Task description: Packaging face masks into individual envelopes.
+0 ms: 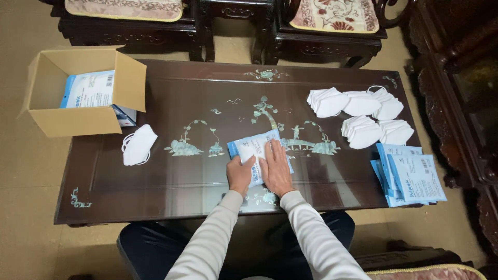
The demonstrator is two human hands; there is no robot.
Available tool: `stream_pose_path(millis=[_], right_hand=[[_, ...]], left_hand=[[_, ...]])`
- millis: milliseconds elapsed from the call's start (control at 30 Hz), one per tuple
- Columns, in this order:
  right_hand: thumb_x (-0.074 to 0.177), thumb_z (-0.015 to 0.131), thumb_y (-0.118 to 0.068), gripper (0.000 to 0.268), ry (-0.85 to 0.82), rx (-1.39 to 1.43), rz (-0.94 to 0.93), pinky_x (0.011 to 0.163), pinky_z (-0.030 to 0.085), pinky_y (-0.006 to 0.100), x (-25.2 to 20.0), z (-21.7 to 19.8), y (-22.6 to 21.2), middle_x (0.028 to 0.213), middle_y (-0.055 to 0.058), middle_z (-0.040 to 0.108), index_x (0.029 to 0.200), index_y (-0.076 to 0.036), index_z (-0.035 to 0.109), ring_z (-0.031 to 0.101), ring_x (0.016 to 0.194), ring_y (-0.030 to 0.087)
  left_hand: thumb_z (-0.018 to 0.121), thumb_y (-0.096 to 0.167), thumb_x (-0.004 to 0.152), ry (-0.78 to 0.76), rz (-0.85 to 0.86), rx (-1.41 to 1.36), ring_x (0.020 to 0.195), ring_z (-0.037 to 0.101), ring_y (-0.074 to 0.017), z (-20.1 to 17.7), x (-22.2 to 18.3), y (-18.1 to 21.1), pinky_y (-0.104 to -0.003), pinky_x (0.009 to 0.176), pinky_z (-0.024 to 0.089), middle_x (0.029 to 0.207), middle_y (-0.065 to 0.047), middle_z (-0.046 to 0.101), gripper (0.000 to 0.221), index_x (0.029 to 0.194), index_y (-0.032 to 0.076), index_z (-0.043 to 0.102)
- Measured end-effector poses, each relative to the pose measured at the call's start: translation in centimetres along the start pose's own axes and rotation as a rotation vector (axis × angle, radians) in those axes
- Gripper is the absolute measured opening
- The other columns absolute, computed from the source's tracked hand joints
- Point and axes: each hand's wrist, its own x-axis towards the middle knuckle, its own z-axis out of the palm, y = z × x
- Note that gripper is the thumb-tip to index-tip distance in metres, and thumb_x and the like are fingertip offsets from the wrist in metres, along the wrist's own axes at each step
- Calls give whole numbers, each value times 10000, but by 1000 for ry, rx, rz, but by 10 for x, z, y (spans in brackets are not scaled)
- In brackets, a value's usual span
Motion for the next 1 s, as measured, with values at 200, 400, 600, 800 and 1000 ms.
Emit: stream_pose_path(millis=[200,400,600,800,1000], right_hand=[[1095,419,-359,587,15,23,-2,1271,170,508,-1,-1,-3,1632,243,323,1575,-25,367,267,1532,392],[1102,401,-371,580,17,28,-3,1270,165,514,-1,-2,-5,1640,229,316,1580,-44,374,257,1534,394],[1100,402,-402,571,5,-64,-19,1271,167,522,0,4,-3,1626,229,348,1567,-73,413,277,1532,388],[1073,430,-481,634,-58,-167,11,1264,179,550,4,1,-8,1602,265,367,1554,-67,424,305,1517,408],[1062,468,-468,638,-47,-158,30,1245,181,593,0,1,1,1609,279,350,1549,-57,427,287,1521,427]], left_hand=[[735,235,949,-135,-18,-117,938,583,-180,-8,-18,26,-422,825,510,979,-127,708,282,1070,-17,698],[681,358,979,-221,-115,-29,1466,382,-387,-13,-32,55,-548,1177,348,1552,-292,428,768,1529,-87,381],[694,292,966,-171,-74,-50,1385,486,-394,-5,-22,39,-551,1083,436,1407,-273,581,591,1419,-56,541],[726,392,930,-130,125,232,754,679,-226,-25,38,-22,-401,640,522,784,-119,687,363,903,34,677],[568,95,1043,-53,170,-14,702,689,-224,-88,28,-3,-332,598,663,960,-213,676,303,1285,-86,580]])
